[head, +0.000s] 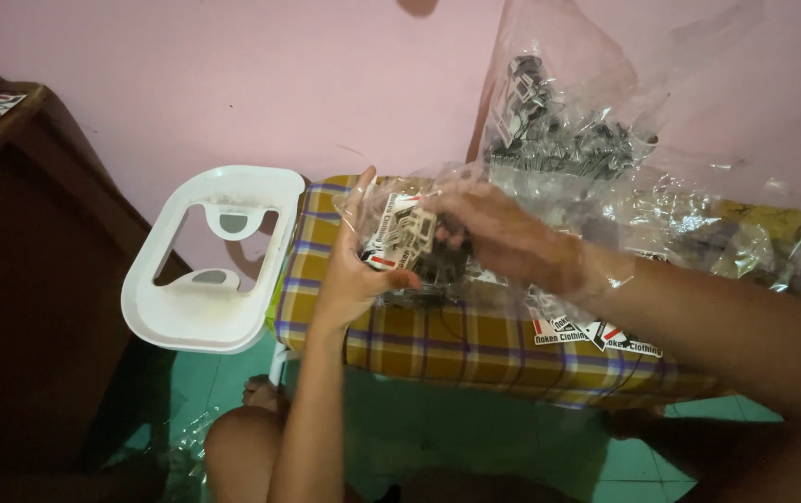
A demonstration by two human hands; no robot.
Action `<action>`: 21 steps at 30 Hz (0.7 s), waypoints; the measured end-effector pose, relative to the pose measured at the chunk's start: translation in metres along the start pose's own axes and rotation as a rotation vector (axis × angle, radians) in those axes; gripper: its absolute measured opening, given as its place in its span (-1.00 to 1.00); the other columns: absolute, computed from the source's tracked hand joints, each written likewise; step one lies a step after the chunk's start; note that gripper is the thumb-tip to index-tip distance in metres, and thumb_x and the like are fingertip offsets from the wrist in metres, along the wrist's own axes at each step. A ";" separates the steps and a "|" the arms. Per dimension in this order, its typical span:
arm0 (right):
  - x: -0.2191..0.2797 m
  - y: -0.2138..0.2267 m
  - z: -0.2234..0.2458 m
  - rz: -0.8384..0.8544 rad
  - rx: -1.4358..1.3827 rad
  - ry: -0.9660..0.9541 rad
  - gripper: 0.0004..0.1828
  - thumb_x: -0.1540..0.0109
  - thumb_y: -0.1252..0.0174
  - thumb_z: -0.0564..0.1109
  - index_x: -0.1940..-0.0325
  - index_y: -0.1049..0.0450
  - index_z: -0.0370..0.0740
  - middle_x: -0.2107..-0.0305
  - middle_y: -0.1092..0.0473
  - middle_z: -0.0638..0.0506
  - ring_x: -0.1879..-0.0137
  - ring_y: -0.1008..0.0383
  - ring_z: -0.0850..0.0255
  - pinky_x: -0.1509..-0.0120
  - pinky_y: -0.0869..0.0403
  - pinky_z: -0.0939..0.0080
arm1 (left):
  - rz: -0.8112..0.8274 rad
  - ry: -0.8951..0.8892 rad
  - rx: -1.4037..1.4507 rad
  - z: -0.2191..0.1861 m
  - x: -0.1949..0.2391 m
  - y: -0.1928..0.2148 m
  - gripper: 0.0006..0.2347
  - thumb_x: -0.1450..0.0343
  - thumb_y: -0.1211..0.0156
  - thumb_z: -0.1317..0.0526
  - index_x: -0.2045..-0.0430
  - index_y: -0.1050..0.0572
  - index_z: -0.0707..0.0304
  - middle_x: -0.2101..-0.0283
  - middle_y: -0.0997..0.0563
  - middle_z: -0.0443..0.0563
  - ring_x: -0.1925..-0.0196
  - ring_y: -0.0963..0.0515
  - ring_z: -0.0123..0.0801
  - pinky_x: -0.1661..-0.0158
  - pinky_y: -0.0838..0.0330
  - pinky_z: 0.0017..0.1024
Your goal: The person sorts a pile of small rectangular stickers on a table, picking them up and placing them into clear plastic bags. They handle the stickers and bags by hand, organizing the items into separate packages.
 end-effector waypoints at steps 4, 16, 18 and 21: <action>-0.005 0.005 -0.006 -0.006 0.147 -0.052 -0.70 -0.26 -0.13 -0.01 0.16 -0.43 -0.34 0.44 -0.39 -0.08 0.41 -0.49 0.25 0.41 -0.39 0.42 | -0.047 -0.023 0.123 0.011 -0.002 0.001 0.19 0.13 -0.71 0.21 -0.45 -0.01 0.18 -0.33 -0.41 0.22 -0.37 -0.36 -0.05 -0.37 -0.23 -0.09; -0.070 0.043 -0.019 0.371 0.725 0.809 -0.51 -0.28 -0.21 0.18 -0.07 -0.51 -0.25 0.08 -0.48 -0.28 0.06 -0.55 -0.09 0.05 -0.51 -0.04 | -0.148 0.078 0.190 0.039 -0.001 0.013 -0.18 0.08 -0.70 0.42 -0.11 -0.37 0.22 0.04 -0.61 0.11 -0.03 -0.61 -0.29 -0.09 -0.56 -0.31; -0.041 0.046 -0.004 0.542 0.778 1.114 -0.54 -0.32 -0.17 0.14 -0.10 -0.50 -0.28 0.00 -0.45 -0.32 -0.10 -0.53 -0.20 -0.16 -0.53 -0.19 | -0.163 0.072 0.140 0.027 0.001 0.016 -0.22 0.06 -0.70 0.39 -0.08 -0.38 0.19 0.07 -0.61 0.03 -0.02 -0.59 -0.38 -0.10 -0.53 -0.37; 0.005 0.046 0.032 0.617 0.918 0.858 -0.57 -0.41 0.10 -0.04 0.16 -0.47 -0.53 0.20 -0.48 -0.54 0.13 -0.53 -0.44 0.06 -0.49 -0.38 | -0.122 0.196 -0.030 0.022 0.005 0.025 -0.15 0.01 -0.69 0.22 -0.19 -0.30 0.28 0.00 -0.57 0.33 -0.04 -0.62 0.02 -0.10 -0.53 -0.09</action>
Point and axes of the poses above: each hand's wrist, its own x-axis away from the middle knuckle, its own y-axis out of the back of the hand, z = x × y, the point moved 3 cm from there along -x, towards the middle knuckle
